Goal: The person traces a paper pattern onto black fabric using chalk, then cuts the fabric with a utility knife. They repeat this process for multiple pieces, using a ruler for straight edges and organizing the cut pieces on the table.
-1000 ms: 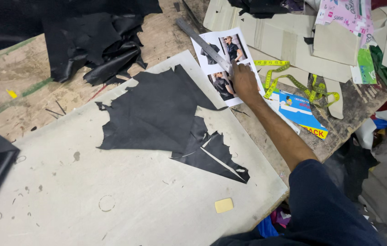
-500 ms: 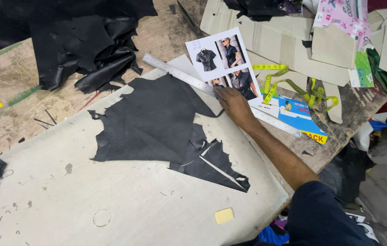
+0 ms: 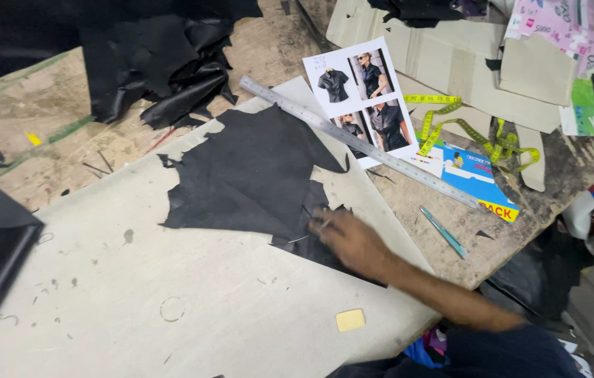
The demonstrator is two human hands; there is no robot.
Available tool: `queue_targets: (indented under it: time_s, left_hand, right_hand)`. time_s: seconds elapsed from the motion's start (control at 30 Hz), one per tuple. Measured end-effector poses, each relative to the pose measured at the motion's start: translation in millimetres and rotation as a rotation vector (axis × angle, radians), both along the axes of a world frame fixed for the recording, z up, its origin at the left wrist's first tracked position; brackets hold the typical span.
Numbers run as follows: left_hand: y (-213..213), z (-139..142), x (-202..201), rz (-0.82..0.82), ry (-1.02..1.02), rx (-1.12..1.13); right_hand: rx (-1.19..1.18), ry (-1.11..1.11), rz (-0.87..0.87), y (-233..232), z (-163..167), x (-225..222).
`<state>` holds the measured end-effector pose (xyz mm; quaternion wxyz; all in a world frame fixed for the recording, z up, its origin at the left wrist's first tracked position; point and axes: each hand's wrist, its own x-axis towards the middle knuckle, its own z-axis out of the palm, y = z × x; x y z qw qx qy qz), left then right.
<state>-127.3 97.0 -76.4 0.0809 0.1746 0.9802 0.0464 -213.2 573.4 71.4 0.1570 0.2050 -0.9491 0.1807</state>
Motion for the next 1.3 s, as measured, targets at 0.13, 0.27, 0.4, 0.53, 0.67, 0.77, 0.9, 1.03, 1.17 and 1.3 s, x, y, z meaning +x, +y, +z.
queue_targets:
  time_s: [0.13,0.27,0.4,0.53,0.67,0.77,0.9,1.03,1.17,1.3]
  left_hand:
    - [1.0,35.7,8.4,-0.028,0.234,0.198]
    - [-8.1,76.5,89.5,-0.087,0.354,0.334]
    - [-21.1,91.1,126.9,-0.084,0.203,0.227]
    - [-21.4,101.5,136.0,-0.053,0.175,0.198]
    - [-12.7,114.3,146.4,-0.045,0.167,0.174]
    - [-7.2,116.6,154.0,-0.035,0.188,0.191]
    - [-5.6,109.9,158.8,-0.014,0.17,0.166]
    - [-7.7,105.7,155.7,-0.003,0.169,0.173]
    - [-12.9,107.6,151.2,-0.011,0.181,0.174]
    - [-23.3,107.4,148.2,-0.019,0.194,0.194]
  right_hand:
    - [0.036,-0.174,0.178,-37.6,0.2,102.9]
    - [0.151,-0.242,0.08,-32.5,-9.9,170.6]
    - [0.137,-0.272,0.028,-28.5,-27.1,200.4]
    - [0.171,-0.338,0.023,-36.5,-25.4,204.6]
    - [0.009,-0.555,-0.096,-37.4,-2.6,196.2]
    - [-0.201,-0.564,-0.013,-53.9,5.2,195.9]
    - [-0.385,-0.79,0.174,-109.5,-7.0,218.4]
    - [-0.426,-0.928,0.426,-164.3,-17.8,229.2]
    - [-0.327,-0.888,0.468,-188.0,-14.3,220.6]
    - [-0.349,-0.916,0.397,-203.4,-5.6,198.0]
